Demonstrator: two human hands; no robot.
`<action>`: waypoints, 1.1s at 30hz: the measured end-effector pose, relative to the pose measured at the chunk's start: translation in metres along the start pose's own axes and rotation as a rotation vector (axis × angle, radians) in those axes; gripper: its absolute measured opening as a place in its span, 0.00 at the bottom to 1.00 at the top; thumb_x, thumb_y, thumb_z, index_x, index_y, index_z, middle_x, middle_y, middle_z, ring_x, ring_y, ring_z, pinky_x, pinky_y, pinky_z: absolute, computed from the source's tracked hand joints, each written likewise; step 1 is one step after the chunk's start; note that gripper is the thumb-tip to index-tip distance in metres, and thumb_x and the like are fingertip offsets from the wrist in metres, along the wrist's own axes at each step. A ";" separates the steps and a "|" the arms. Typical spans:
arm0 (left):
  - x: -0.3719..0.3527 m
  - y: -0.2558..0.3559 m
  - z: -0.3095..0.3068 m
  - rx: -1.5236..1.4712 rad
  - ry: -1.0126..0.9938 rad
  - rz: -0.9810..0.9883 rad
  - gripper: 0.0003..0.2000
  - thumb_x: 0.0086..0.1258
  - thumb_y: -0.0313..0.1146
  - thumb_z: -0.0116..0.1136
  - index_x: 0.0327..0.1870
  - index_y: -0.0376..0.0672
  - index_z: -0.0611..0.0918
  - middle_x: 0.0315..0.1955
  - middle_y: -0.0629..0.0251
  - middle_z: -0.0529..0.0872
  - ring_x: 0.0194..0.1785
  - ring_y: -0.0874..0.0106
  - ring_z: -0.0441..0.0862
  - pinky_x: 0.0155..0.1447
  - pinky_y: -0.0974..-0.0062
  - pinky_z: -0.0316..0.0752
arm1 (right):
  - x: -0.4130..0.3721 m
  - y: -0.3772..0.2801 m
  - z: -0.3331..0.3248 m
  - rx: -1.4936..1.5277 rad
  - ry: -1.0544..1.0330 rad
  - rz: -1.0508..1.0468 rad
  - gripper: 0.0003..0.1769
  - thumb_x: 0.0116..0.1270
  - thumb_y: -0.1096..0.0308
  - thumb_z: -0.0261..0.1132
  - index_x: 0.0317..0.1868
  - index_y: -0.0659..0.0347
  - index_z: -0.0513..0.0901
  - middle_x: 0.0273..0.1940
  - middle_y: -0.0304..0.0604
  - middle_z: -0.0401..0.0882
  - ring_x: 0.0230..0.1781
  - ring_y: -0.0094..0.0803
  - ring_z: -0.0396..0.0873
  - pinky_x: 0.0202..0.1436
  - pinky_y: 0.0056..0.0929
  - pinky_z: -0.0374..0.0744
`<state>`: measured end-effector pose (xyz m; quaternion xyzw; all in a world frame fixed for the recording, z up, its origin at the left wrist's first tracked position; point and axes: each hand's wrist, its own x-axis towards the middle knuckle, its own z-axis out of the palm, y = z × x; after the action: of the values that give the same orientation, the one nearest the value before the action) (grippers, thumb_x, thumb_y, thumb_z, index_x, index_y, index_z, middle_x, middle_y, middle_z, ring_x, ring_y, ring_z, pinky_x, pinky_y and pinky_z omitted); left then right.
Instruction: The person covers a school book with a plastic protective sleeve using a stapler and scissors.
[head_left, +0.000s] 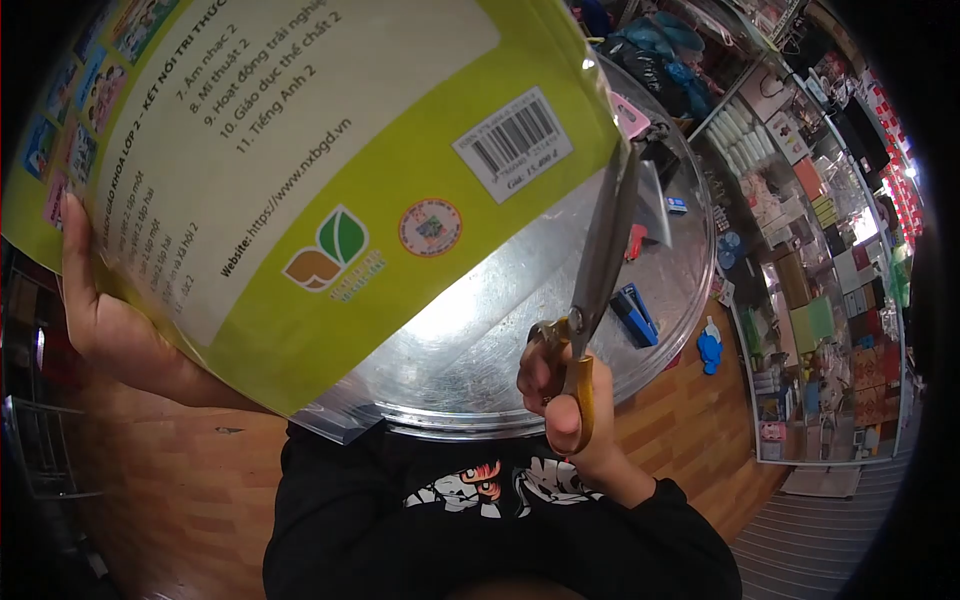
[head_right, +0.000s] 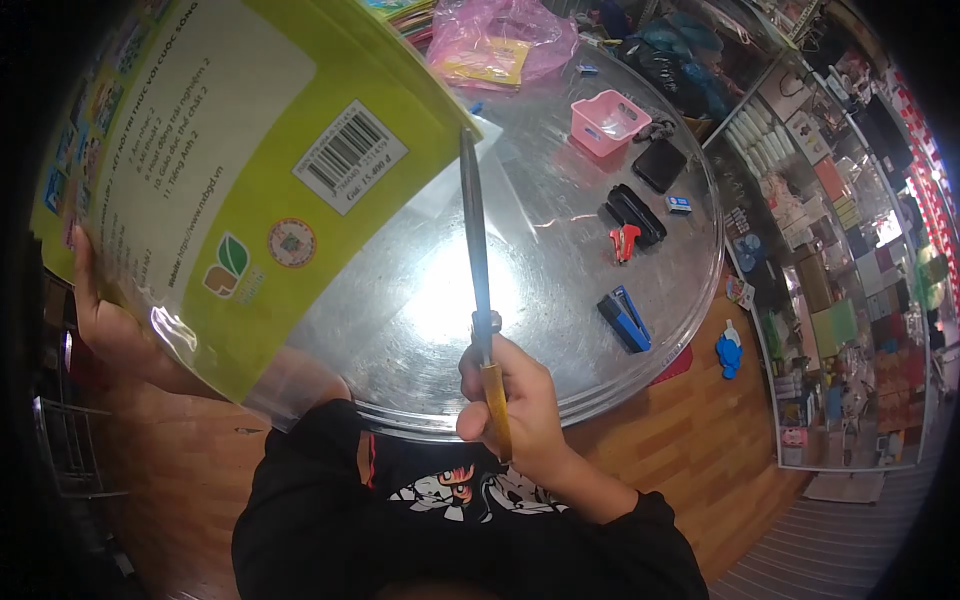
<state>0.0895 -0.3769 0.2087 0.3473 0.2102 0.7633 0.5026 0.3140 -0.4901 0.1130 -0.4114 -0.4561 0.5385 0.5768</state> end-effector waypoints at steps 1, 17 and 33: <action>-0.002 0.002 -0.003 0.001 -0.002 0.000 0.18 0.64 0.34 0.47 0.52 0.34 0.69 0.44 0.54 0.76 0.44 0.65 0.77 0.47 0.70 0.73 | 0.000 0.000 0.000 0.010 -0.005 0.003 0.35 0.38 0.37 0.65 0.28 0.61 0.67 0.21 0.30 0.60 0.21 0.15 0.58 0.21 0.16 0.57; 0.002 0.010 -0.015 0.027 0.009 -0.003 0.17 0.63 0.34 0.48 0.50 0.33 0.70 0.43 0.53 0.77 0.42 0.65 0.78 0.46 0.71 0.74 | 0.003 0.006 0.000 -0.024 0.035 -0.034 0.32 0.39 0.43 0.69 0.28 0.62 0.66 0.22 0.30 0.58 0.22 0.17 0.56 0.24 0.18 0.56; -0.002 0.004 -0.005 0.044 0.044 -0.006 0.17 0.62 0.33 0.49 0.49 0.33 0.70 0.41 0.53 0.78 0.41 0.66 0.79 0.44 0.71 0.75 | 0.000 -0.011 -0.017 -0.139 -0.109 0.209 0.41 0.35 0.27 0.58 0.29 0.60 0.67 0.23 0.31 0.59 0.23 0.18 0.56 0.25 0.18 0.56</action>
<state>0.0838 -0.3805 0.2077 0.3409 0.2391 0.7644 0.4922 0.3330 -0.4910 0.1195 -0.4658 -0.4775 0.5843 0.4622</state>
